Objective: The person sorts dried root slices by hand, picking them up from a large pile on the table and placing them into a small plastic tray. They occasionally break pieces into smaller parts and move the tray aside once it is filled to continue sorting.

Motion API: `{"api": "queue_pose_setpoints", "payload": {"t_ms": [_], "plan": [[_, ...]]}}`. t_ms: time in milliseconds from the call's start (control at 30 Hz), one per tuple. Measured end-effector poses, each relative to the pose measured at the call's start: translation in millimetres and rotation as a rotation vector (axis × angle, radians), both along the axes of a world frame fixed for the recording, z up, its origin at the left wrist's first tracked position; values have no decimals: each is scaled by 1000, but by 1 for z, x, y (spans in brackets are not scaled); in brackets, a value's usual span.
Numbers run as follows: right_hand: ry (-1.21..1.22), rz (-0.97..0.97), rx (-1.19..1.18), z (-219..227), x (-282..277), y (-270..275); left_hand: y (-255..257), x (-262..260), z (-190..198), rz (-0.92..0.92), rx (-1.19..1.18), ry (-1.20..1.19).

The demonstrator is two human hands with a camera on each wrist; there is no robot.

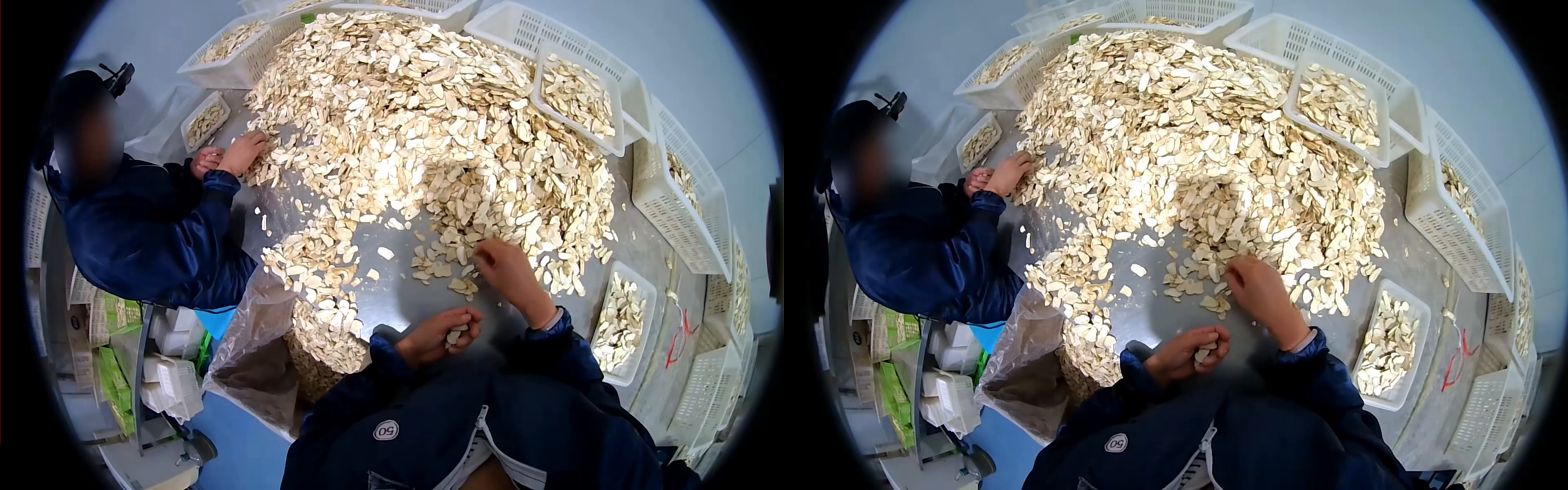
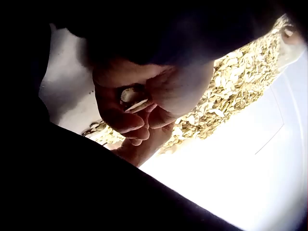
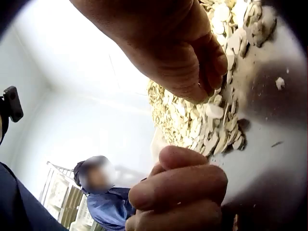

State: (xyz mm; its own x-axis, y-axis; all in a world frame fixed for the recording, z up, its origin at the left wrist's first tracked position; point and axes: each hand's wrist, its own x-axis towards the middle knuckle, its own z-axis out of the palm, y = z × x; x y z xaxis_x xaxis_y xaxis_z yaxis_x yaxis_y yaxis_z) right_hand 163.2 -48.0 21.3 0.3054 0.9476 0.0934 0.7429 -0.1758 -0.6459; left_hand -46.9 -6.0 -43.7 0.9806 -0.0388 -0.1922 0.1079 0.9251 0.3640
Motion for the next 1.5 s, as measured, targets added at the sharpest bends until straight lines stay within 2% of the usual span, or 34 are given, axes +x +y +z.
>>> {"api": "queue_pose_setpoints", "payload": {"t_ms": [67,167,200,300,400,500,533,633,767,833,900,1000,1067,1100,1133,1167,1233,1300,1367,1433,1500], "plan": [[-36,100,-27,-13,-9,5,1,0,1,-17,40,3],[-38,126,5,-13,-35,16,3,-1,6,-54,102,33],[-62,122,97,-18,-42,18,4,-1,8,-68,122,45],[-109,116,-75,-26,-47,20,4,-2,11,-55,150,76],[68,91,-170,-16,-32,13,3,0,11,-14,106,137],[378,141,-351,20,-19,7,9,0,31,114,-6,73],[494,250,-295,14,-14,4,7,2,42,204,19,195],[330,291,-249,16,-25,18,12,4,23,154,18,91],[-84,156,63,-11,-52,48,9,3,4,49,115,16],[-142,169,59,-26,-56,54,10,3,2,43,119,-10],[-164,184,61,-29,-57,58,7,2,13,98,69,78],[82,265,-170,-6,-31,49,9,1,18,151,-30,80],[235,295,-121,19,0,40,7,1,13,145,-64,45],[582,77,-34,14,15,37,8,2,7,129,-56,28],[763,-59,114,36,30,40,9,3,5,113,-47,9],[941,-102,399,49,44,40,8,4,4,111,-59,23],[976,-356,602,71,43,46,6,5,6,108,-78,48],[598,-233,343,49,44,37,9,4,7,102,-78,47],[98,-36,18,42,24,30,8,3,11,97,-71,62],[0,-6,-74,18,9,29,8,3,6,92,-91,70],[-89,-76,-79,4,-7,27,8,4,4,93,-85,68]]}}
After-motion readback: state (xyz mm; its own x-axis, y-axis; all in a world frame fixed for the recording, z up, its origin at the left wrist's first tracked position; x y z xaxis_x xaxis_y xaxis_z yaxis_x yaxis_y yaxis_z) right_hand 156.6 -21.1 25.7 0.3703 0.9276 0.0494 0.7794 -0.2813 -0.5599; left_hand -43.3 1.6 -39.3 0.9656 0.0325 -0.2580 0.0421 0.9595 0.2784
